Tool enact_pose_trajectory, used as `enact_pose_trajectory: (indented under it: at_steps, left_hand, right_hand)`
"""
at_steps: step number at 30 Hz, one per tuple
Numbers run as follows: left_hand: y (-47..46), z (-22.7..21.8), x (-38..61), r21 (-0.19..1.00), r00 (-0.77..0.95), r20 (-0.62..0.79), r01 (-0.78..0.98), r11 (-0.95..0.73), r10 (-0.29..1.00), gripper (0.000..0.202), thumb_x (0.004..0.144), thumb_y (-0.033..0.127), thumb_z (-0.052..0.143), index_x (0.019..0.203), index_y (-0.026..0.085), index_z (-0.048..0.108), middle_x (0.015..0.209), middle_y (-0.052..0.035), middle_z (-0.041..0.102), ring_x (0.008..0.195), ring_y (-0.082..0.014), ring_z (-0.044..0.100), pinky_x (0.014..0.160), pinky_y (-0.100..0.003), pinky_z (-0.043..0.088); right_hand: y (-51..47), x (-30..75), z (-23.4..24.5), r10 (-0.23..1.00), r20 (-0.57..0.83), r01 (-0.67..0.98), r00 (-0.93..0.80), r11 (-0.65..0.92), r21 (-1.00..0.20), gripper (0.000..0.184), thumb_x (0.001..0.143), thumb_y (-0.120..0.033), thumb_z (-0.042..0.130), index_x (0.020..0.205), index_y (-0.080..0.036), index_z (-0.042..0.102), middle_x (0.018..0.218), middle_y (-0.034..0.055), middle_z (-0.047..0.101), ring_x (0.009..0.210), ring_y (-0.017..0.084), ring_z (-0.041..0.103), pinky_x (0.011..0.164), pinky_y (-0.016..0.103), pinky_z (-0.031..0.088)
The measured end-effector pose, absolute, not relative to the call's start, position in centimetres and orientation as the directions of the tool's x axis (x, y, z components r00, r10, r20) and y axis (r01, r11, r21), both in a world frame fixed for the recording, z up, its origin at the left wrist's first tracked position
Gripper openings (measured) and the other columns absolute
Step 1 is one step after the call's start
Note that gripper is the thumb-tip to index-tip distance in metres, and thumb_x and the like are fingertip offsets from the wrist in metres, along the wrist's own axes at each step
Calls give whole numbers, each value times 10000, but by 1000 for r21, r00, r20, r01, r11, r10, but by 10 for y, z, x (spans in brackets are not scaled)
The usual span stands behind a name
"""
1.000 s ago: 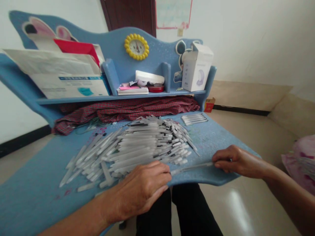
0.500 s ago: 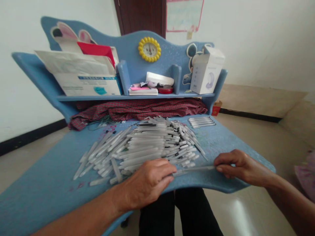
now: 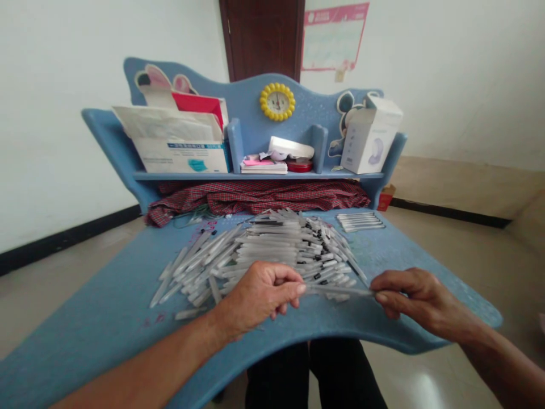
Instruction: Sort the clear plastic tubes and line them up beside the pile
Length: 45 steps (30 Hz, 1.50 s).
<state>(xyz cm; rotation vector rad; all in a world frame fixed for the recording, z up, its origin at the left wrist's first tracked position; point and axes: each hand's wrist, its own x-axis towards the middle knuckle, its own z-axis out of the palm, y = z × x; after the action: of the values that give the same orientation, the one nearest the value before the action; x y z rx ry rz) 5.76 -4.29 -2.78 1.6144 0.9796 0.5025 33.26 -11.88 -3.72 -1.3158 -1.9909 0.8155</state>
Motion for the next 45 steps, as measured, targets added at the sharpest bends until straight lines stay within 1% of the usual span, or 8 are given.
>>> enact_pose_trajectory:
  at_steps: [7,12,20,28,32,35,40,45]
  left_hand:
    - [-45,-20,55,977,575,-184,194,86,797,201,698,332,646,735,141,597,572,15,631,411,-44,455,359,-125,312]
    - [-44,-17,54,979,583,-205,124,163,786,187,686,304,668,693,132,595,547,11,627,387,-38,449,343,-120,306]
    - [-46,-17,52,982,590,-179,55,182,787,215,656,309,696,623,134,575,487,16,607,318,-27,405,311,-124,283]
    - [-47,-13,52,987,564,-161,93,131,810,198,661,301,657,612,131,567,469,21,595,315,-27,403,312,-123,309]
    - [-49,-13,54,985,544,-162,133,106,824,191,670,293,631,599,134,552,469,21,592,314,-28,408,312,-122,306]
    - [-47,-17,56,985,529,-157,147,92,834,192,672,302,617,603,138,545,470,20,589,314,-31,407,309,-124,301]
    - [-42,-22,55,985,513,-109,171,23,852,214,686,335,619,633,136,559,493,22,586,340,-37,413,326,-135,331]
    - [-40,-27,54,978,596,-117,209,-13,794,253,721,388,606,671,142,569,517,14,595,346,-49,429,331,-149,351]
  right_hand:
    - [-128,317,-36,960,96,564,-263,234,-792,281,909,-414,443,825,-168,549,574,-15,536,516,97,471,489,211,391]
    - [-130,304,-37,947,84,606,-312,266,-749,315,913,-417,433,828,-162,597,530,-30,477,481,90,434,454,212,343]
    - [-126,300,-50,910,296,672,-291,414,-614,326,903,-413,444,815,-199,674,535,5,545,499,120,507,474,222,404]
    - [-118,288,-66,853,396,684,-339,513,-519,338,939,-355,381,773,-184,620,518,-16,512,449,104,504,460,215,381]
    - [-118,285,-69,828,459,705,-323,534,-467,299,941,-345,383,839,-184,614,585,-2,588,506,116,553,513,223,406]
    - [-118,285,-70,844,426,708,-326,516,-481,299,945,-340,368,831,-187,598,608,-4,585,510,112,541,511,222,395]
    - [-114,285,-60,899,247,723,-363,439,-534,259,950,-303,365,834,-179,561,587,-27,505,509,94,497,498,205,359]
    - [-112,275,-43,815,358,782,-456,559,-276,174,925,-224,410,903,-164,572,726,37,588,642,141,531,589,250,369]
